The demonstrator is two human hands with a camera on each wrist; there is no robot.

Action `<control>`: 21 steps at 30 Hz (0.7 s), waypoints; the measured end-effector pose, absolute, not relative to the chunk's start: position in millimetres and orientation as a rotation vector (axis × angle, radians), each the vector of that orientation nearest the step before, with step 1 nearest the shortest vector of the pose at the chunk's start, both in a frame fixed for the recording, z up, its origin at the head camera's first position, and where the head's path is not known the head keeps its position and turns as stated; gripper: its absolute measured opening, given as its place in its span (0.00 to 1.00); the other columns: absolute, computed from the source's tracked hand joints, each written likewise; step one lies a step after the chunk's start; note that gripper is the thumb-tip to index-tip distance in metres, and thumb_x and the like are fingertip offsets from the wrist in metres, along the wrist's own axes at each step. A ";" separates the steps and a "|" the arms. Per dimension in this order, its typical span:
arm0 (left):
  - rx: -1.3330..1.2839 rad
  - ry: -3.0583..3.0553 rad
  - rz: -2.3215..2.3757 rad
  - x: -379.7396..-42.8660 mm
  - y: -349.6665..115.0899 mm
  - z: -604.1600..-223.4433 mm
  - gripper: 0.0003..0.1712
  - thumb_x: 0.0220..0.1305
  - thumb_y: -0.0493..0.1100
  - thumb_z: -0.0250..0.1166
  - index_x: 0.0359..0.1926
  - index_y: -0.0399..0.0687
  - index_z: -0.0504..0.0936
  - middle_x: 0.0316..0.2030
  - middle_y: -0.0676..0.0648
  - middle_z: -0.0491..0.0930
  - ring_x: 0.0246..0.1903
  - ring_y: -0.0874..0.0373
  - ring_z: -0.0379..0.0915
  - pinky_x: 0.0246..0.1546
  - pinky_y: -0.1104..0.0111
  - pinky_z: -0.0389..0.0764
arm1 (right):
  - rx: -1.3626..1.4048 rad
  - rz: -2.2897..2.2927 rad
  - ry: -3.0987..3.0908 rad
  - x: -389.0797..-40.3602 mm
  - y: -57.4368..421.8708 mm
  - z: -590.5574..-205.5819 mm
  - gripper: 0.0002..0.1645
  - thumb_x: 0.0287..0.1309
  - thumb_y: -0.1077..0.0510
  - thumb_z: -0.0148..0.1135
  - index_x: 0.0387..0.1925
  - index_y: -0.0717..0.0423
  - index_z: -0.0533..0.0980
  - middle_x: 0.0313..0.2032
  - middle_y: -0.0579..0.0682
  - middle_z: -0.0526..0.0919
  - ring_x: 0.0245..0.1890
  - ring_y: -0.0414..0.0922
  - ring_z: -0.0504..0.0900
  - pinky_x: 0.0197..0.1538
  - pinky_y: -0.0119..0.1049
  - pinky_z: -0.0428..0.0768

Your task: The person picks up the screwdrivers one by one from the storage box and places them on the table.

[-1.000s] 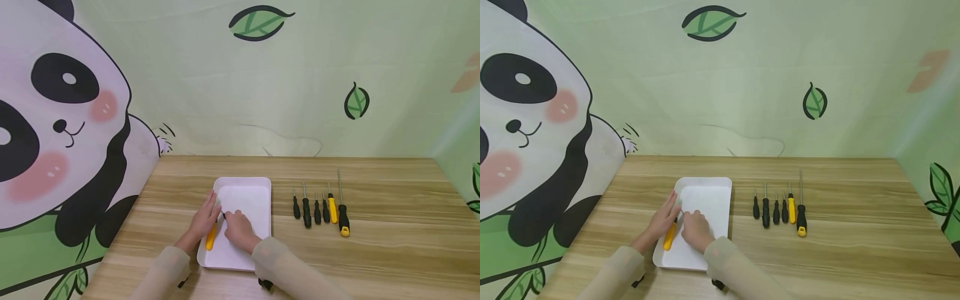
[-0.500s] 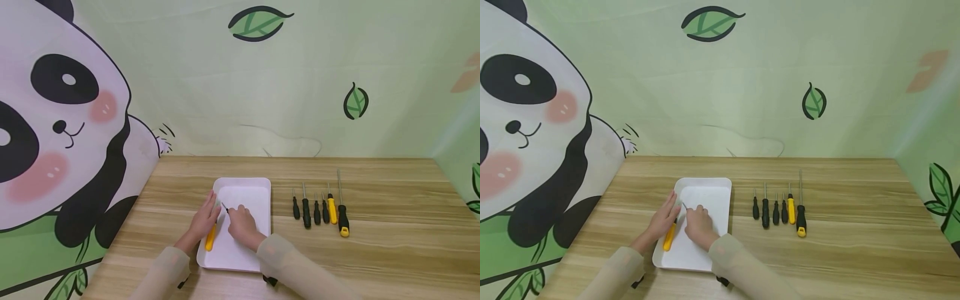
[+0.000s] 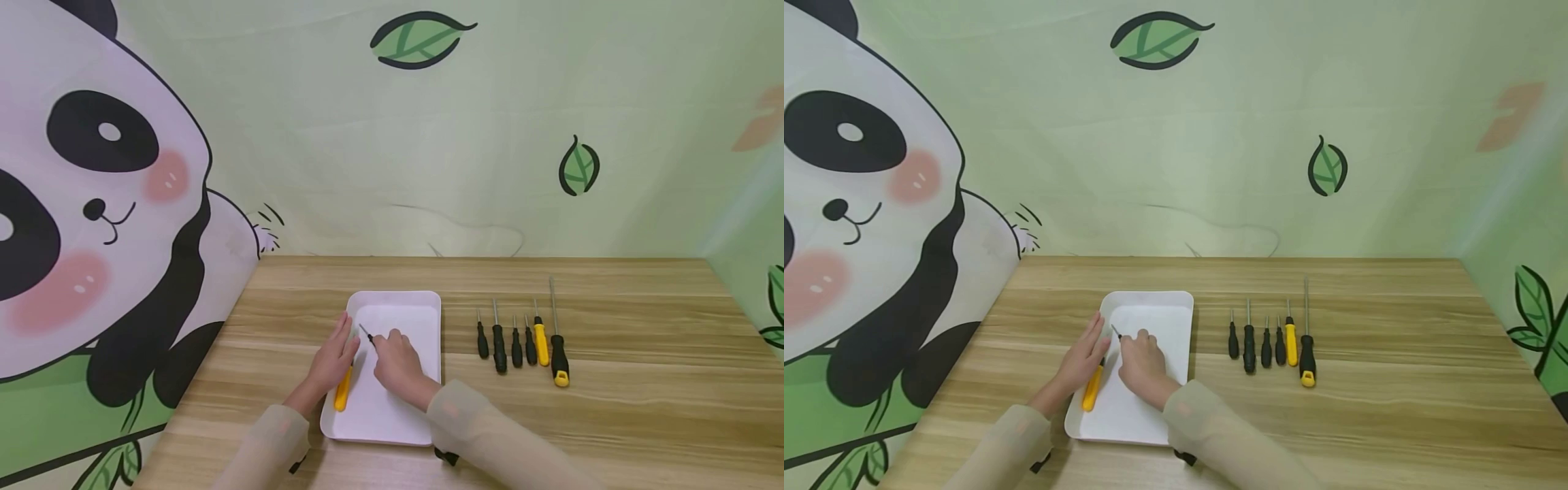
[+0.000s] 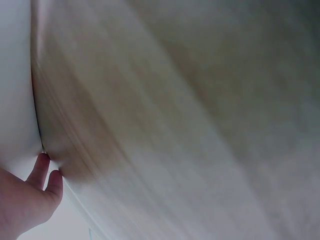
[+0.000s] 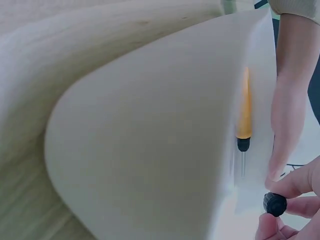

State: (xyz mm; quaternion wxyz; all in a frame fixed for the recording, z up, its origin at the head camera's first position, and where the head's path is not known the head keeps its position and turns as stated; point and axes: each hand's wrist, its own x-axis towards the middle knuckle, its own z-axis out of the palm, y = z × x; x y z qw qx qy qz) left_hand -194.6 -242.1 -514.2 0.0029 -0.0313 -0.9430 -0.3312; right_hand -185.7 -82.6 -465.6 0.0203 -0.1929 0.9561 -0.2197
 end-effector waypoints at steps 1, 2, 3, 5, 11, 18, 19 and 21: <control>-0.099 -2.957 -1.039 -194.5 -242.1 -514.2 0.32 0.67 0.51 0.44 0.67 0.43 0.51 0.70 0.47 0.45 0.67 0.47 0.47 0.65 0.50 0.53 | -0.605 -0.688 2.974 -185.3 -81.3 -464.5 0.18 0.44 0.63 0.61 0.42 0.59 0.77 0.32 0.55 0.74 0.29 0.46 0.72 0.31 0.36 0.76; -0.099 -2.956 -1.039 -194.4 -242.0 -514.3 0.32 0.67 0.51 0.44 0.67 0.43 0.51 0.70 0.47 0.45 0.67 0.47 0.47 0.65 0.50 0.53 | -0.616 -0.700 2.983 -185.0 -79.9 -463.6 0.18 0.44 0.63 0.61 0.42 0.59 0.77 0.31 0.55 0.74 0.29 0.46 0.72 0.31 0.36 0.76; -0.099 -2.956 -1.041 -194.4 -242.1 -514.3 0.32 0.67 0.51 0.45 0.67 0.43 0.51 0.70 0.47 0.45 0.67 0.47 0.47 0.65 0.50 0.53 | -0.625 -0.710 2.991 -184.8 -78.4 -463.1 0.17 0.45 0.64 0.60 0.42 0.59 0.77 0.31 0.55 0.74 0.29 0.46 0.72 0.30 0.36 0.76; -0.098 -2.956 -1.045 -194.4 -242.1 -514.3 0.32 0.67 0.51 0.45 0.67 0.43 0.51 0.70 0.47 0.45 0.67 0.47 0.47 0.65 0.50 0.53 | -0.644 -0.722 3.012 -184.5 -75.5 -461.9 0.16 0.45 0.65 0.59 0.41 0.59 0.77 0.30 0.55 0.74 0.28 0.46 0.72 0.29 0.36 0.75; -0.096 -2.957 -1.049 -194.1 -241.3 -513.4 0.32 0.67 0.51 0.45 0.67 0.42 0.51 0.70 0.46 0.44 0.67 0.46 0.46 0.65 0.50 0.53 | -0.706 -0.746 3.072 -183.7 -66.5 -460.0 0.15 0.46 0.66 0.57 0.40 0.59 0.78 0.28 0.54 0.74 0.26 0.46 0.73 0.27 0.34 0.74; -0.113 -2.954 -1.028 -194.0 -241.4 -514.5 0.33 0.67 0.51 0.45 0.67 0.42 0.50 0.70 0.46 0.44 0.67 0.46 0.47 0.65 0.50 0.53 | -0.758 -0.810 3.107 -182.9 -54.3 -458.2 0.15 0.45 0.66 0.57 0.39 0.58 0.77 0.28 0.54 0.74 0.26 0.46 0.73 0.27 0.34 0.74; -0.109 -2.956 -1.027 -194.1 -241.3 -514.5 0.33 0.67 0.51 0.45 0.67 0.42 0.50 0.70 0.46 0.44 0.67 0.46 0.47 0.65 0.50 0.53 | -0.764 -0.815 3.115 -182.7 -52.7 -458.5 0.15 0.45 0.66 0.57 0.39 0.57 0.77 0.27 0.54 0.74 0.26 0.46 0.73 0.27 0.34 0.74; -0.098 -2.961 -1.030 -194.2 -240.9 -514.1 0.33 0.67 0.51 0.45 0.68 0.42 0.50 0.70 0.47 0.44 0.67 0.47 0.47 0.65 0.51 0.53 | -0.772 -0.839 3.124 -182.2 -49.5 -459.0 0.15 0.45 0.66 0.58 0.39 0.57 0.77 0.27 0.53 0.74 0.26 0.46 0.73 0.26 0.34 0.74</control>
